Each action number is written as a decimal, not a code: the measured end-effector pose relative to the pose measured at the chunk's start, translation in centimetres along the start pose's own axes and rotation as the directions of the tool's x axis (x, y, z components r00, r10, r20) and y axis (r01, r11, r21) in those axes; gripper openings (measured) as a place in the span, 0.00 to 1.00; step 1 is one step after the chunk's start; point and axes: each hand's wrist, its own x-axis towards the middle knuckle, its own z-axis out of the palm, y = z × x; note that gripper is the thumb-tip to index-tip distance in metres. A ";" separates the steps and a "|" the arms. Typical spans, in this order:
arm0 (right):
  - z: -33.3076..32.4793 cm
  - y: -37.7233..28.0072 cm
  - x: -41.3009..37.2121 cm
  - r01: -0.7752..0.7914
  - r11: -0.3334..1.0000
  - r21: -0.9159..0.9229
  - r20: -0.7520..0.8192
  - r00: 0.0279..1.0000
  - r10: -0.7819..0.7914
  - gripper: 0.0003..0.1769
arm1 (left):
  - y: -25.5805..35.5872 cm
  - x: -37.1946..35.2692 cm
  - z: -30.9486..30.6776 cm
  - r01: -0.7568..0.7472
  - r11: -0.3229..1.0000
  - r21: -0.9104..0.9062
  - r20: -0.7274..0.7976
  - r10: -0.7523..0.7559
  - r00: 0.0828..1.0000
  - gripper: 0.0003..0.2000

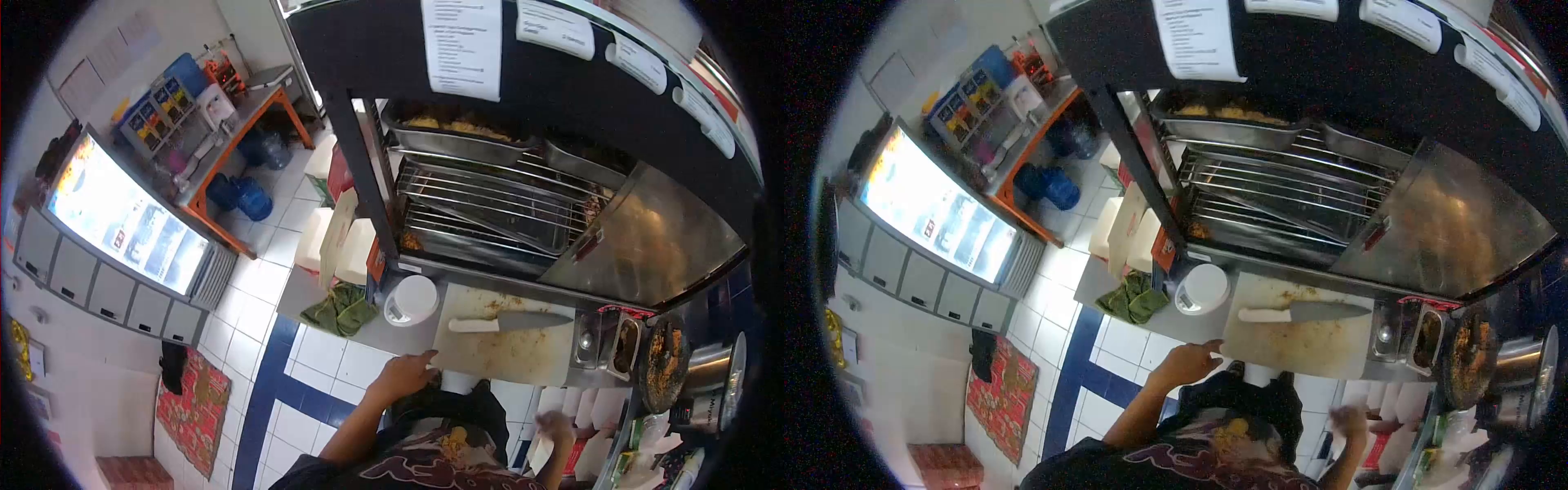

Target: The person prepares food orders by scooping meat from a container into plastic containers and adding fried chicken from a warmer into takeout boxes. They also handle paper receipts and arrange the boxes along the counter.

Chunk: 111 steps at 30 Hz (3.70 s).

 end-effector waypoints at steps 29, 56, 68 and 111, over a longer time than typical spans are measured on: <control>-13.0 -9.8 -13.6 0.385 0.719 0.579 -0.406 0.901 -0.154 0.28 | 6.8 4.5 5.3 0.065 0.742 -0.667 0.372 0.256 0.892 0.16; -18.3 24.1 -17.3 0.637 0.486 0.599 -0.729 0.685 0.001 0.12 | 24.1 5.8 24.9 0.236 0.936 -0.261 0.593 -0.037 0.804 0.21; -28.3 29.5 -25.5 0.320 0.918 0.234 -0.966 0.183 0.182 0.16 | 2.6 3.4 38.3 0.356 0.932 -0.073 0.372 -0.305 0.877 0.19; -30.7 49.3 -28.3 -0.387 0.874 0.295 -0.808 0.387 0.444 0.49 | 83.2 17.7 41.6 0.348 0.494 -0.797 0.603 0.696 0.390 0.15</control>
